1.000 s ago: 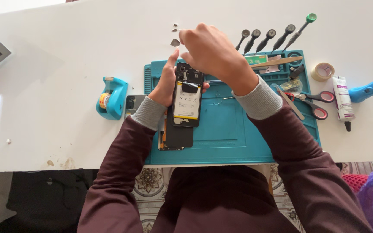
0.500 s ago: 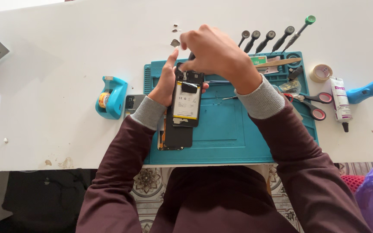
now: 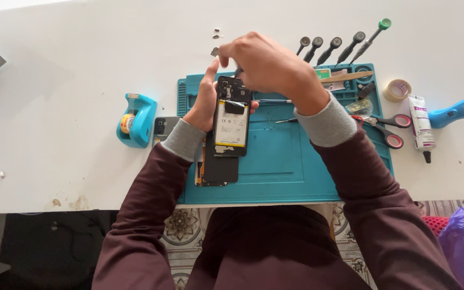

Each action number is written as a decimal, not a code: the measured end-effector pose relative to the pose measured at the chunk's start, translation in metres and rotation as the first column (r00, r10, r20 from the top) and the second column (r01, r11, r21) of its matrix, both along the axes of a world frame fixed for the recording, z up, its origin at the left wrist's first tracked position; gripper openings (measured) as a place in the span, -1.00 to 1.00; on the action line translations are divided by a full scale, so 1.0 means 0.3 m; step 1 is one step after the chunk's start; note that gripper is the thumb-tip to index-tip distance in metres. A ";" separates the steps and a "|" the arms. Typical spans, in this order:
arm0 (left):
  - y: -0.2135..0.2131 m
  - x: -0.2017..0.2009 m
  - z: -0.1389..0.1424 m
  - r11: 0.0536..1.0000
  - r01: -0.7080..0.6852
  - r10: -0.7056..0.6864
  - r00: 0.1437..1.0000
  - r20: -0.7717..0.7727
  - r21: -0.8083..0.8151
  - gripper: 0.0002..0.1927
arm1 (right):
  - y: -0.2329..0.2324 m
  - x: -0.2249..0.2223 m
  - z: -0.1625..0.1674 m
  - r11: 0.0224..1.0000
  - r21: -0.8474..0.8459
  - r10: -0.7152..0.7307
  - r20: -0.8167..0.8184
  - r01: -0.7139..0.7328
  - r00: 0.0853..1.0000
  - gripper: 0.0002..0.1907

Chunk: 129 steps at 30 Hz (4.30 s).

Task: The person disassembles a smartphone by removing the back cover and then uses a screwdriver to remove screws from the internal frame. The person handles the phone, back cover, and screwdriver throughout the clip.

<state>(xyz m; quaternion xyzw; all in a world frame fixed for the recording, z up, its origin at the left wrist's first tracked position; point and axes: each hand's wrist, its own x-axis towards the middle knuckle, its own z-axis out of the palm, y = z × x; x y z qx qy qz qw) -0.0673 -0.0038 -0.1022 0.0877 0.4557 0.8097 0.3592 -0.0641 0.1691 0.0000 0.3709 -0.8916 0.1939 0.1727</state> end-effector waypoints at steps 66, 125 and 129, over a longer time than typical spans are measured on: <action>0.031 0.176 0.083 0.644 -0.662 -0.489 0.030 -0.872 -0.384 -0.64 | 0.293 0.298 -0.068 0.967 0.167 -0.249 0.464 0.192 0.850 -0.67; -1.439 0.276 0.105 -0.591 -0.806 -0.434 0.272 -0.859 0.043 -0.66 | 0.103 0.333 -0.041 0.915 0.371 -0.354 0.553 0.157 0.754 -0.67; -1.635 0.289 0.155 -0.811 -0.574 -0.459 0.505 -0.731 0.113 -0.24 | 0.078 0.315 -0.055 0.907 0.388 -0.379 0.575 0.166 0.726 -0.66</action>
